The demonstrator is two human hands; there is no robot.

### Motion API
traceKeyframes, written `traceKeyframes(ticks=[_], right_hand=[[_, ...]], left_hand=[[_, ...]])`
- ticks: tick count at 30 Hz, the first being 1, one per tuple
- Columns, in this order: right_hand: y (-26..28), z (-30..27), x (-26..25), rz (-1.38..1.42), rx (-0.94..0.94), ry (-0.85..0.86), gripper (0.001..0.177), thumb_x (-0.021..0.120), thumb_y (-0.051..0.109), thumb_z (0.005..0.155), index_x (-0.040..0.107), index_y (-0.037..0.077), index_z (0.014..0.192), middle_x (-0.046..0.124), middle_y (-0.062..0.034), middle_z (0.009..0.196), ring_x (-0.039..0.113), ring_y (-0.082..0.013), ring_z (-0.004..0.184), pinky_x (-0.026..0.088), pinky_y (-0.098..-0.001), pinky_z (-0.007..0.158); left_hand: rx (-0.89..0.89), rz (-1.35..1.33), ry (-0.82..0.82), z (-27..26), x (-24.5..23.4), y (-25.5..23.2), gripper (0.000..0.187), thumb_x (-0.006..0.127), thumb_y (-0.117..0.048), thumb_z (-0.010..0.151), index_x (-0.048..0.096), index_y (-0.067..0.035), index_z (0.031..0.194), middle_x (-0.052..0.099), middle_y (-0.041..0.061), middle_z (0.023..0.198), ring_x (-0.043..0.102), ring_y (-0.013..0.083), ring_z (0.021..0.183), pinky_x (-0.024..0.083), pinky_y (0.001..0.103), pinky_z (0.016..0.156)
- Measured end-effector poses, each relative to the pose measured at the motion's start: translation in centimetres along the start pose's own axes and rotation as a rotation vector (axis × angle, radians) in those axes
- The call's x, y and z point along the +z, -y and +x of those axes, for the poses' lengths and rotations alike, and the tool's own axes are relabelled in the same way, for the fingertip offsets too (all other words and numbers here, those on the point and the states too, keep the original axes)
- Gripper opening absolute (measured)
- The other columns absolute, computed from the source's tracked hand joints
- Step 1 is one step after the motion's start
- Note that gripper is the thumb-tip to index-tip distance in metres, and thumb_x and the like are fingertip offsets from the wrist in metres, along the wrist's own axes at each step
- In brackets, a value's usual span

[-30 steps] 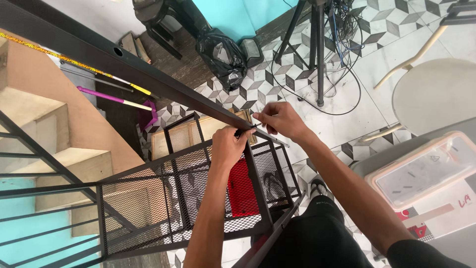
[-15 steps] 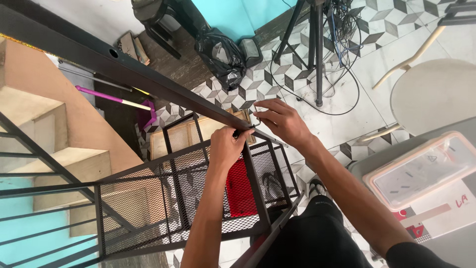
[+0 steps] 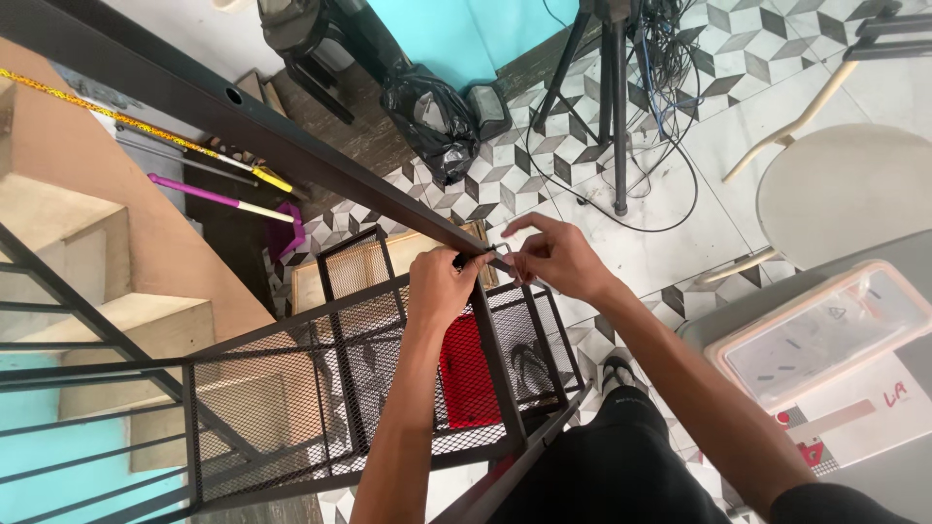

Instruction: The person assembles a black metal mesh shelving unit by inserting and tightening screws into the frame joints. They repeatedly adjust the frame and secure multiple connection points with a screwdriver.

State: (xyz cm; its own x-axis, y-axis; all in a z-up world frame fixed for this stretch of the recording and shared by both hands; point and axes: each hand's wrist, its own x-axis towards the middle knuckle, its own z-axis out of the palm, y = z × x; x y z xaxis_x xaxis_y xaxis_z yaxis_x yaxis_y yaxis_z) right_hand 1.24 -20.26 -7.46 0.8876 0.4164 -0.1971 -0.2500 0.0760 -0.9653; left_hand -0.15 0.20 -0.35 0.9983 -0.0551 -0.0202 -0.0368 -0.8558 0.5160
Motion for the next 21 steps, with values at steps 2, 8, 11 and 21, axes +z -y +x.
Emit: traceKeyframes(ticks=[2, 8, 11, 21], right_hand=[[0.6, -0.4, -0.3, -0.022, -0.175, 0.07, 0.02, 0.07, 0.004, 0.095, 0.073, 0.001, 0.114, 0.078, -0.0109, 0.088, 0.074, -0.0156, 0.083, 0.061, -0.0311, 0.076], [1.9, -1.9, -0.8, -0.288, -0.532, 0.072, 0.022, 0.077, 0.002, 0.085, 0.078, 0.002, 0.107, 0.079, -0.0087, 0.103, 0.077, -0.0197, 0.093, 0.062, -0.0331, 0.085], [2.4, -1.3, -0.1, -0.443, -0.732, -0.091, 0.015, 0.08, 0.005, 0.085, 0.078, 0.002, 0.099, 0.074, -0.0114, 0.098, 0.074, -0.022, 0.085, 0.061, -0.033, 0.075], [1.0, 3.6, 1.9, -0.152, -0.288, -0.243, 0.019, 0.071, 0.008, 0.099, 0.071, -0.003, 0.115, 0.072, -0.0121, 0.079, 0.068, -0.0169, 0.068, 0.055, -0.0325, 0.06]], left_hand=[[0.015, -0.003, -0.014, -0.2, 0.0, 0.0, 0.032, 0.082, -0.037, 0.085, 0.081, -0.007, 0.096, 0.075, 0.014, 0.073, 0.069, 0.0239, 0.054, 0.051, 0.036, 0.051], [0.025, -0.002, -0.018, -0.3, 0.0, -0.2, 0.022, 0.079, -0.029, 0.087, 0.083, -0.009, 0.098, 0.077, 0.013, 0.076, 0.069, 0.0228, 0.054, 0.051, 0.036, 0.053], [-0.166, 0.016, 0.084, -0.4, 0.1, -0.3, 0.026, 0.079, -0.033, 0.088, 0.08, -0.01, 0.101, 0.077, 0.013, 0.075, 0.071, 0.0246, 0.053, 0.051, 0.038, 0.053], [-0.036, -0.062, -0.044, -0.8, 0.5, 0.0, 0.035, 0.084, -0.034, 0.081, 0.076, -0.007, 0.103, 0.079, 0.012, 0.093, 0.075, 0.0255, 0.065, 0.056, 0.037, 0.062]])
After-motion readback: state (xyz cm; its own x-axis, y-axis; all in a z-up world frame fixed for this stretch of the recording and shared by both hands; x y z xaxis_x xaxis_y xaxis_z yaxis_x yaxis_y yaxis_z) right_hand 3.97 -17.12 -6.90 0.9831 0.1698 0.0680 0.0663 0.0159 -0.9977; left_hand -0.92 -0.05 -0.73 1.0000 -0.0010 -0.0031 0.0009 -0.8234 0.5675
